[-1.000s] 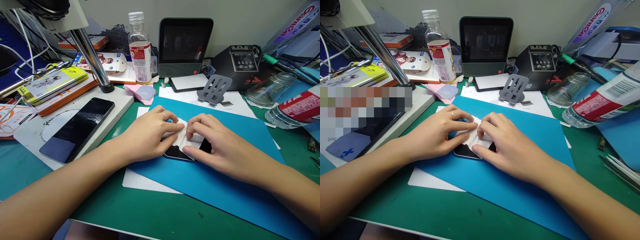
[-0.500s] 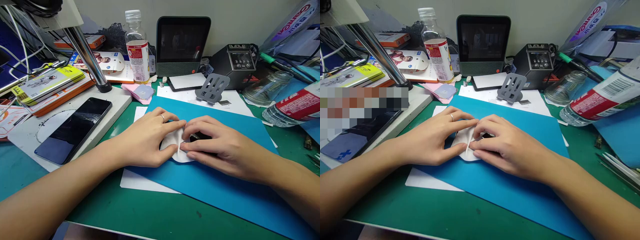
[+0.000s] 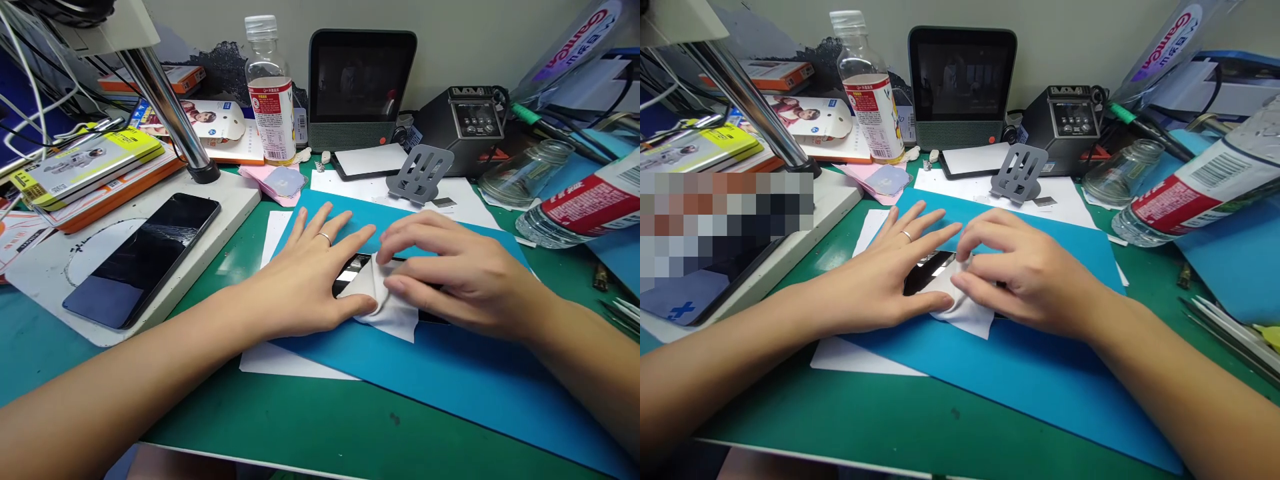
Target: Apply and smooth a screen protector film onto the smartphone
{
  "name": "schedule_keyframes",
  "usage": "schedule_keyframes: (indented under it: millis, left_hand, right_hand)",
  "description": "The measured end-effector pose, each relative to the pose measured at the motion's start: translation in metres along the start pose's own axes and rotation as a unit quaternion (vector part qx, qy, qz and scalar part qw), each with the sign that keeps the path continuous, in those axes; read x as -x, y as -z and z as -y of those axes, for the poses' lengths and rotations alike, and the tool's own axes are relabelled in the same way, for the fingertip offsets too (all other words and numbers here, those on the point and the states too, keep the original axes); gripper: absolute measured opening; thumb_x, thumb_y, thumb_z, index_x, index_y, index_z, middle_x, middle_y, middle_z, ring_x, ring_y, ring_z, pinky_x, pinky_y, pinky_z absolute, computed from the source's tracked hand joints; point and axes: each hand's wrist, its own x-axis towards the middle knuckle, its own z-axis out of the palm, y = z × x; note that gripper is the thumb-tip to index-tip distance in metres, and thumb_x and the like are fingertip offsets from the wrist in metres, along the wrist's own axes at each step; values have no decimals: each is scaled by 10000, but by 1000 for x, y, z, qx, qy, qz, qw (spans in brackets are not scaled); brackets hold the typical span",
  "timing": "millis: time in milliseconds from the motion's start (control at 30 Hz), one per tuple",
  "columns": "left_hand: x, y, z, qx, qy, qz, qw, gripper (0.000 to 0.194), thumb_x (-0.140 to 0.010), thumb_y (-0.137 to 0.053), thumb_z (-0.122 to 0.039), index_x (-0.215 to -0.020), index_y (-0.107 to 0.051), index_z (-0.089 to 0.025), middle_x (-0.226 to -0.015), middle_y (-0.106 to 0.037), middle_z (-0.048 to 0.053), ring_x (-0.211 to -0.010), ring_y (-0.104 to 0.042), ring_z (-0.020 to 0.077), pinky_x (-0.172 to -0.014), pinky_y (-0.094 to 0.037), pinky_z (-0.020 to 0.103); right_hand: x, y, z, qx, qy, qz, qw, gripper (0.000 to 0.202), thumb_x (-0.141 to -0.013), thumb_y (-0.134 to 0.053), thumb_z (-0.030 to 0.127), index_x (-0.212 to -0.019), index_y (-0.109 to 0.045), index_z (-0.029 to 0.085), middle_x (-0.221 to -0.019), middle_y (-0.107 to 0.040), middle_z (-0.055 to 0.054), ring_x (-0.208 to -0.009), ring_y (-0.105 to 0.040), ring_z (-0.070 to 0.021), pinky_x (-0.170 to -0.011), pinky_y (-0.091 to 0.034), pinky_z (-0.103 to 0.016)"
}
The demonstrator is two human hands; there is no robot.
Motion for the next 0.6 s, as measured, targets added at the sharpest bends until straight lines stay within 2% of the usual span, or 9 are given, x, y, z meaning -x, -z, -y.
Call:
schedule_keyframes:
  millis: [233,467,600]
  left_hand:
    - [-1,11,6,-34,74,53,995,981,-779,-632,-759,-1599,-272,-357,-1721,-59,28,-1550,95,436,-1232,-10,672]
    - [-1,25,19,-78,156,98,980,1163,-658,-625,-857,-1615,-221,-334,-1716,35,13,-1551,92,434,-1249,-19,628]
    - [-5,28,13,-94,166,112,975,1199,-643,-611,-873,-1620,-213,-305,-1715,35,25,-1553,78,435,-1257,-19,606]
  right_hand:
    - [13,-2,-32,54,-86,-121,987,321,-1012,-523,347,-801,-741,242,-982,-730,-74,-1020,-633,-274,-926,-489,-481]
    - [21,-7,-47,10,-137,-136,981,440,-1034,-455,458,-825,-771,235,-1012,-739,-73,-1024,-631,-263,-935,-471,-477]
    - [19,-10,-46,-24,-148,-126,981,490,-1028,-429,531,-863,-782,234,-1060,-733,-77,-1077,-612,-267,-964,-451,-474]
